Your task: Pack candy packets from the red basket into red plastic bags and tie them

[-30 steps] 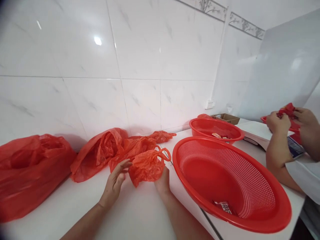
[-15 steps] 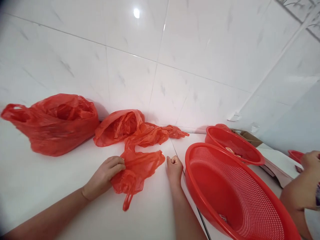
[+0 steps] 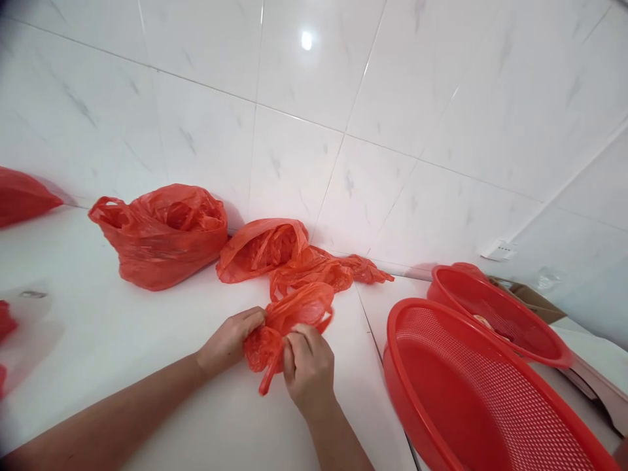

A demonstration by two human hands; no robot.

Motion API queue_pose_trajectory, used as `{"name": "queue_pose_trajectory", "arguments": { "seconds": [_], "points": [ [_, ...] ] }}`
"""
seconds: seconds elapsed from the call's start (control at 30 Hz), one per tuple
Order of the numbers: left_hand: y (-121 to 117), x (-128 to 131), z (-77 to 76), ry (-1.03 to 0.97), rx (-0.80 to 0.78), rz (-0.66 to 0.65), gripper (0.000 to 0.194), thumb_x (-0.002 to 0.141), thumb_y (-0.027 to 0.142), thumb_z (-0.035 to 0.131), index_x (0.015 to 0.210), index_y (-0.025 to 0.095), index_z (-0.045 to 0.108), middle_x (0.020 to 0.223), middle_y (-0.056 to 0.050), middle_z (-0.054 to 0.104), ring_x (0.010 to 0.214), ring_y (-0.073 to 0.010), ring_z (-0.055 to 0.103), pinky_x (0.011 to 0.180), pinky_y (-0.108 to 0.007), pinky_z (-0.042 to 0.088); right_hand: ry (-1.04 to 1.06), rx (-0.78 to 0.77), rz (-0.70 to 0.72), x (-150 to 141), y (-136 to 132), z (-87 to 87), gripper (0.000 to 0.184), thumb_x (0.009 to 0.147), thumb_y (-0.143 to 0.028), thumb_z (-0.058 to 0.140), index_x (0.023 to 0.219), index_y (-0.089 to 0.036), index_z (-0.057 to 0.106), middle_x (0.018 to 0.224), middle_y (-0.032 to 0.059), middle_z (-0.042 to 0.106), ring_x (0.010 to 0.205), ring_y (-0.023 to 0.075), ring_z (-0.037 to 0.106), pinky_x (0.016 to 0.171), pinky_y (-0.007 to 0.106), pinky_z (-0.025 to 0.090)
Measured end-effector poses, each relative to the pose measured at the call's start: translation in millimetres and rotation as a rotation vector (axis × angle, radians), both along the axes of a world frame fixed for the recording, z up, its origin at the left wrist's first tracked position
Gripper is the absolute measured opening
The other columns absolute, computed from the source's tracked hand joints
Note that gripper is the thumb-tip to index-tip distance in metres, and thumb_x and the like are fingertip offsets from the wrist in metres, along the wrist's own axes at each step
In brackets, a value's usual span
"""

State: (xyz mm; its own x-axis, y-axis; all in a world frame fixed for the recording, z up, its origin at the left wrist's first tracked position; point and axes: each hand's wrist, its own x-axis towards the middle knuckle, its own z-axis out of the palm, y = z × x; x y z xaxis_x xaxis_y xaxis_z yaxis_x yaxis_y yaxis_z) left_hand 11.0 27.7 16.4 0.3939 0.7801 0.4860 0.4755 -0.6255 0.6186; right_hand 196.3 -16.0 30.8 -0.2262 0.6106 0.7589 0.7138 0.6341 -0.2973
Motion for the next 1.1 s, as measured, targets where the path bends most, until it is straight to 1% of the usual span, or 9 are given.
{"name": "queue_pose_trajectory", "arguments": {
  "seconds": [0.23, 0.33, 0.43, 0.5, 0.57, 0.63, 0.67, 0.87, 1.1],
  "points": [
    [5, 4, -13.3, -0.355, -0.187, 0.039, 0.013, 0.068, 0.01, 0.046, 0.068, 0.02, 0.039, 0.073, 0.002, 0.054, 0.065, -0.0117, 0.048, 0.059, -0.023, 0.039, -0.281, -0.542, -0.301, 6, 25, -15.4, 0.019, 0.083, -0.02, 0.048, 0.1, -0.019, 0.054, 0.083, 0.0041, 0.062, 0.059, 0.0152, 0.056, 0.048, 0.025, 0.028],
    [14, -6, -3.9, -0.596, -0.253, 0.313, 0.017, 0.072, 0.019, 0.053, 0.088, 0.02, 0.049, 0.092, -0.003, 0.06, 0.085, -0.0177, 0.058, 0.073, -0.029, 0.047, -0.281, -0.604, -0.392, 11, 32, -15.9, 0.023, 0.081, -0.017, 0.05, 0.104, -0.017, 0.054, 0.088, 0.0081, 0.064, 0.068, 0.0187, 0.06, 0.053, 0.026, 0.032],
    [-4, -8, 20.0, -0.574, -0.03, 0.592, 0.02, 0.08, 0.022, 0.048, 0.1, 0.022, 0.05, 0.106, -0.007, 0.058, 0.103, -0.0214, 0.055, 0.086, -0.037, 0.046, -0.306, -0.652, -0.452, 11, 38, -19.0, 0.018, 0.081, -0.017, 0.05, 0.098, -0.016, 0.057, 0.084, 0.01, 0.065, 0.063, 0.0202, 0.06, 0.052, 0.028, 0.032],
    [-33, 4, 35.9, -0.345, 0.198, 0.425, 0.019, 0.083, 0.02, 0.048, 0.101, 0.024, 0.051, 0.099, -0.006, 0.06, 0.094, -0.0206, 0.058, 0.083, -0.037, 0.047, -0.308, -0.632, -0.461, 9, 40, -21.2, 0.018, 0.086, -0.019, 0.043, 0.095, -0.016, 0.058, 0.079, 0.0107, 0.066, 0.059, 0.0211, 0.059, 0.051, 0.03, 0.032],
    [-66, 27, 44.8, -0.053, 0.375, -0.071, 0.017, 0.083, 0.017, 0.048, 0.096, 0.026, 0.054, 0.086, -0.004, 0.064, 0.079, -0.0191, 0.06, 0.073, -0.033, 0.049, -0.292, -0.592, -0.418, 7, 40, -22.2, 0.022, 0.087, -0.017, 0.038, 0.093, -0.017, 0.06, 0.076, 0.0097, 0.066, 0.059, 0.0215, 0.059, 0.052, 0.031, 0.033],
    [-84, 54, 44.2, 0.277, 0.41, -0.414, 0.019, 0.084, 0.013, 0.043, 0.089, 0.025, 0.056, 0.077, -0.003, 0.064, 0.072, -0.0182, 0.059, 0.069, -0.031, 0.048, -0.28, -0.556, -0.343, 6, 38, -22.2, 0.023, 0.085, -0.014, 0.04, 0.09, -0.021, 0.061, 0.076, 0.0071, 0.066, 0.062, 0.0213, 0.06, 0.055, 0.031, 0.036],
    [-85, 65, 40.7, 0.374, 0.376, -0.426, 0.02, 0.084, 0.011, 0.041, 0.084, 0.023, 0.056, 0.075, -0.003, 0.064, 0.069, -0.0185, 0.058, 0.067, -0.032, 0.048, -0.249, -0.557, -0.287, 7, 37, -22.0, 0.021, 0.082, -0.013, 0.043, 0.085, -0.022, 0.062, 0.074, 0.0055, 0.065, 0.063, 0.021, 0.06, 0.056, 0.031, 0.037],
    [-14, 28, 16.9, 0.619, 0.11, 0.316, 0.028, 0.069, -0.001, 0.039, 0.081, 0.013, 0.061, 0.085, -0.015, 0.064, 0.073, -0.0255, 0.061, 0.063, -0.036, 0.046, 0.116, -0.69, -0.127, 29, 33, -19.3, 0.015, 0.077, -0.027, 0.051, 0.071, -0.024, 0.063, 0.062, -0.0011, 0.063, 0.054, 0.0153, 0.058, 0.047, 0.024, 0.04],
    [-9, -23, 57.0, 0.715, 0.268, 0.373, 0.029, 0.066, -0.002, 0.044, 0.082, 0.016, 0.061, 0.074, -0.011, 0.062, 0.073, -0.0283, 0.058, 0.073, -0.042, 0.042, 0.146, -0.721, -0.275, 42, 32, -2.5, 0.012, 0.07, -0.017, 0.055, 0.06, -0.022, 0.058, 0.068, 0.0009, 0.061, 0.056, 0.0135, 0.053, 0.045, 0.023, 0.033]
  ]
}}
